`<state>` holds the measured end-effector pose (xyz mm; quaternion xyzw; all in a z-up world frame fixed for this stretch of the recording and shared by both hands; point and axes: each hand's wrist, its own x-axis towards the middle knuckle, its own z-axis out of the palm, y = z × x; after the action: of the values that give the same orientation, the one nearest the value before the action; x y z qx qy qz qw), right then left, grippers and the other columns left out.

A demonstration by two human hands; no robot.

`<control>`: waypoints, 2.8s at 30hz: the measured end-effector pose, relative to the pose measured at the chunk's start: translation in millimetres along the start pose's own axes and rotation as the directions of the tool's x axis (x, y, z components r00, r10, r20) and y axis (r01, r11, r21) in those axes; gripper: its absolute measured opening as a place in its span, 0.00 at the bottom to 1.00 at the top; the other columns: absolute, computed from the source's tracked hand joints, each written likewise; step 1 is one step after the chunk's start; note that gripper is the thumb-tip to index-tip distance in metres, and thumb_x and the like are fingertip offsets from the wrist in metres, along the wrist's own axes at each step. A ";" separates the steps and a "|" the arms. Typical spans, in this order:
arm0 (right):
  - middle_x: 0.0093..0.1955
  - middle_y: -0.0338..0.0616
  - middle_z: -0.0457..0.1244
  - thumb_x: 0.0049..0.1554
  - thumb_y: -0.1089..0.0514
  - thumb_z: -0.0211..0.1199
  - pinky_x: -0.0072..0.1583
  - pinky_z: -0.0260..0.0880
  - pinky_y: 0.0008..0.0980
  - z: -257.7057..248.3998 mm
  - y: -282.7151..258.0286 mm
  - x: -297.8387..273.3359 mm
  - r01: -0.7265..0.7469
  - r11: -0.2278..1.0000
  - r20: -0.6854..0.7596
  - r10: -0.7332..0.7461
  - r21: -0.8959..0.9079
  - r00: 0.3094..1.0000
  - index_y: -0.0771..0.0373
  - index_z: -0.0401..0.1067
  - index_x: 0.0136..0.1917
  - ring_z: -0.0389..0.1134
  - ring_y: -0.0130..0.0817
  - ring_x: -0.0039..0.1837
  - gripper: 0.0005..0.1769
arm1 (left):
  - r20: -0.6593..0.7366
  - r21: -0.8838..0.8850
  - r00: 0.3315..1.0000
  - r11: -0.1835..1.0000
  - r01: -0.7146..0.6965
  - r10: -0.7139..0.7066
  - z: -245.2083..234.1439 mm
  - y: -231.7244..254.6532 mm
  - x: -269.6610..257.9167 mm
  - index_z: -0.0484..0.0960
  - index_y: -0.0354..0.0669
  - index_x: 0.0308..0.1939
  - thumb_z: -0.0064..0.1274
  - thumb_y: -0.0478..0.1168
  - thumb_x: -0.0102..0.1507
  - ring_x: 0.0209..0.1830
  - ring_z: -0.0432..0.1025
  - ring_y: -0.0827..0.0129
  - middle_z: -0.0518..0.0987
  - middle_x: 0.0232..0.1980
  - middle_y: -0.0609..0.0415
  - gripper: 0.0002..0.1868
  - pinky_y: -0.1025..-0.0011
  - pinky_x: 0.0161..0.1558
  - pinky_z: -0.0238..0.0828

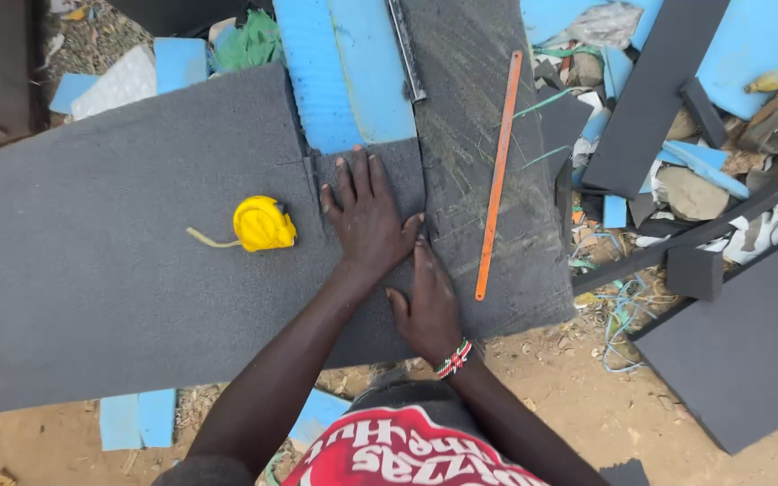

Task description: Measuring and cutting large foam sheets using a tape measure and a blade for upholstery work

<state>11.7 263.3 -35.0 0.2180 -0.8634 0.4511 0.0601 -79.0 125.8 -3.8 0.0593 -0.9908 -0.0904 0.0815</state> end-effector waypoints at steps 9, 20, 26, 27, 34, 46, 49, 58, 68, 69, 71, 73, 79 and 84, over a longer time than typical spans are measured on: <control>0.84 0.76 0.48 0.63 0.63 0.64 0.79 0.56 0.68 -9.0 -19.8 -2.4 0.097 0.993 -0.174 -0.085 0.060 0.981 0.75 0.55 0.80 0.48 0.78 0.84 0.37 | -0.020 0.020 0.954 0.954 -0.299 0.299 -10.0 0.0 1.5 0.61 0.58 0.85 0.43 0.54 0.80 0.89 0.47 0.44 0.48 0.90 0.52 0.29 0.23 0.80 0.39; 0.88 0.75 0.38 0.49 0.74 0.48 0.79 0.55 0.77 -9.3 -24.9 82.4 -0.119 0.972 0.007 0.120 0.201 0.993 0.67 0.37 0.87 0.43 0.81 0.84 0.54 | -0.116 0.485 0.945 0.848 -0.214 0.305 10.8 -2.9 27.7 0.66 0.53 0.83 0.51 0.50 0.78 0.86 0.54 0.51 0.58 0.87 0.58 0.30 0.34 0.86 0.45; 0.88 0.74 0.41 0.41 0.67 0.57 0.74 0.62 0.79 -23.6 -35.1 100.5 -0.273 0.956 0.156 0.255 0.109 0.954 0.60 0.27 0.89 0.51 0.84 0.80 0.69 | -0.117 0.348 0.968 0.922 -0.170 0.222 9.2 23.8 34.8 0.69 0.50 0.81 0.53 0.46 0.77 0.84 0.55 0.48 0.62 0.86 0.57 0.28 0.34 0.88 0.43; 0.88 0.73 0.40 0.40 0.67 0.57 0.73 0.62 0.80 -20.8 -34.7 92.7 -0.226 0.963 0.092 0.214 0.144 0.972 0.61 0.30 0.89 0.50 0.85 0.80 0.68 | -0.124 0.471 0.987 0.882 -0.036 0.106 2.9 36.7 27.6 0.70 0.51 0.81 0.51 0.44 0.77 0.84 0.55 0.48 0.61 0.86 0.56 0.27 0.36 0.88 0.42; 0.84 0.68 0.54 0.45 0.71 0.52 0.79 0.64 0.57 12.4 7.7 63.8 0.126 0.976 -0.337 -0.060 0.175 0.939 0.68 0.59 0.82 0.56 0.67 0.82 0.49 | -0.140 -0.008 0.941 0.950 -0.313 0.309 12.7 -13.3 38.2 0.59 0.47 0.85 0.51 0.53 0.76 0.88 0.46 0.36 0.44 0.90 0.43 0.37 0.31 0.84 0.43; 0.78 0.63 0.53 0.59 0.53 0.76 0.78 0.53 0.71 -70.8 45.5 -15.5 -0.413 0.840 -0.439 0.241 -0.352 0.865 0.65 0.73 0.57 0.50 0.73 0.82 0.20 | -0.111 -0.006 0.957 0.963 -0.269 0.267 7.6 -11.1 31.8 0.57 0.48 0.86 0.41 0.56 0.81 0.89 0.41 0.40 0.50 0.89 0.42 0.33 0.33 0.84 0.30; 0.71 0.60 0.57 0.52 0.56 0.79 0.67 0.61 0.64 -77.8 56.0 -8.9 -0.420 0.786 -0.448 0.207 -0.454 0.870 0.61 0.77 0.44 0.57 0.66 0.71 0.13 | -0.090 0.058 0.953 0.956 -0.286 0.291 -1.4 -4.3 15.9 0.56 0.43 0.87 0.50 0.63 0.75 0.89 0.38 0.38 0.44 0.90 0.42 0.44 0.33 0.82 0.35; 0.40 0.44 0.73 0.69 0.59 0.63 0.52 0.72 0.54 -101.3 62.8 -60.5 -0.637 0.763 -0.447 0.533 -0.113 0.718 0.54 0.66 0.54 0.76 0.55 0.52 0.05 | -0.034 -0.084 0.931 0.928 -0.364 0.363 -21.1 19.3 -108.0 0.51 0.30 0.85 0.34 0.78 0.71 0.88 0.42 0.29 0.49 0.87 0.24 0.58 0.21 0.77 0.21; 0.30 0.45 0.62 0.74 0.60 0.53 0.29 0.63 0.23 -55.0 23.0 -88.7 -0.318 0.570 -0.060 0.546 0.758 0.836 0.64 0.68 0.49 0.64 0.28 0.27 0.10 | -0.295 -0.390 0.944 0.884 -0.258 0.146 -51.7 -41.6 -89.7 0.74 0.39 0.74 0.63 0.64 0.64 0.84 0.53 0.29 0.62 0.82 0.30 0.43 0.28 0.78 0.39; 0.30 0.44 0.60 0.74 0.60 0.52 0.28 0.61 0.22 -54.3 16.9 -88.2 -0.306 0.530 -0.048 0.553 0.791 0.832 0.65 0.69 0.50 0.62 0.27 0.27 0.11 | -0.424 -0.294 0.905 0.943 -0.154 0.015 -59.0 -56.4 -85.7 0.77 0.43 0.71 0.69 0.57 0.63 0.84 0.53 0.29 0.60 0.83 0.32 0.38 0.30 0.77 0.45; 0.32 0.45 0.62 0.74 0.58 0.52 0.30 0.64 0.21 -61.5 0.0 -72.8 -0.255 0.503 -0.048 0.514 0.826 0.856 0.64 0.69 0.52 0.65 0.27 0.29 0.10 | -0.418 -0.259 0.899 0.966 0.022 -0.132 -65.8 -97.7 -73.1 0.71 0.46 0.76 0.73 0.59 0.58 0.84 0.49 0.25 0.56 0.84 0.32 0.47 0.24 0.74 0.46; 0.34 0.45 0.63 0.74 0.57 0.52 0.31 0.67 0.21 -57.1 -1.8 -64.2 -0.210 0.467 -0.050 0.484 0.859 0.874 0.63 0.68 0.54 0.67 0.28 0.31 0.09 | -0.410 -0.223 0.870 0.955 0.196 -0.274 -57.3 -128.0 -67.6 0.66 0.48 0.80 0.77 0.61 0.53 0.84 0.45 0.22 0.51 0.85 0.31 0.57 0.19 0.71 0.46; 0.25 0.44 0.57 0.71 0.58 0.56 0.20 0.52 0.23 -26.6 20.7 -37.8 -0.521 0.553 0.186 0.550 0.650 0.815 0.66 0.71 0.46 0.56 0.28 0.20 0.12 | -0.286 -0.386 0.922 0.912 0.137 -0.259 -69.1 -139.3 -61.5 0.65 0.48 0.81 0.74 0.63 0.54 0.82 0.50 0.21 0.62 0.78 0.33 0.58 0.13 0.67 0.42; 0.27 0.41 0.53 0.72 0.55 0.54 0.23 0.55 0.22 -30.1 14.6 -35.1 -0.445 0.581 0.051 0.568 0.681 0.821 0.64 0.69 0.47 0.57 0.27 0.23 0.13 | -0.459 -0.248 0.887 0.966 -0.067 -0.056 -90.1 -135.9 -2.2 0.74 0.37 0.73 0.68 0.62 0.64 0.79 0.56 0.22 0.66 0.75 0.28 0.43 0.17 0.66 0.56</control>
<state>34.1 306.1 -38.9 -0.0718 -0.6602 0.7435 -0.0789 -47.4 -21.8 57.7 0.0652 -0.9229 -0.2010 0.3220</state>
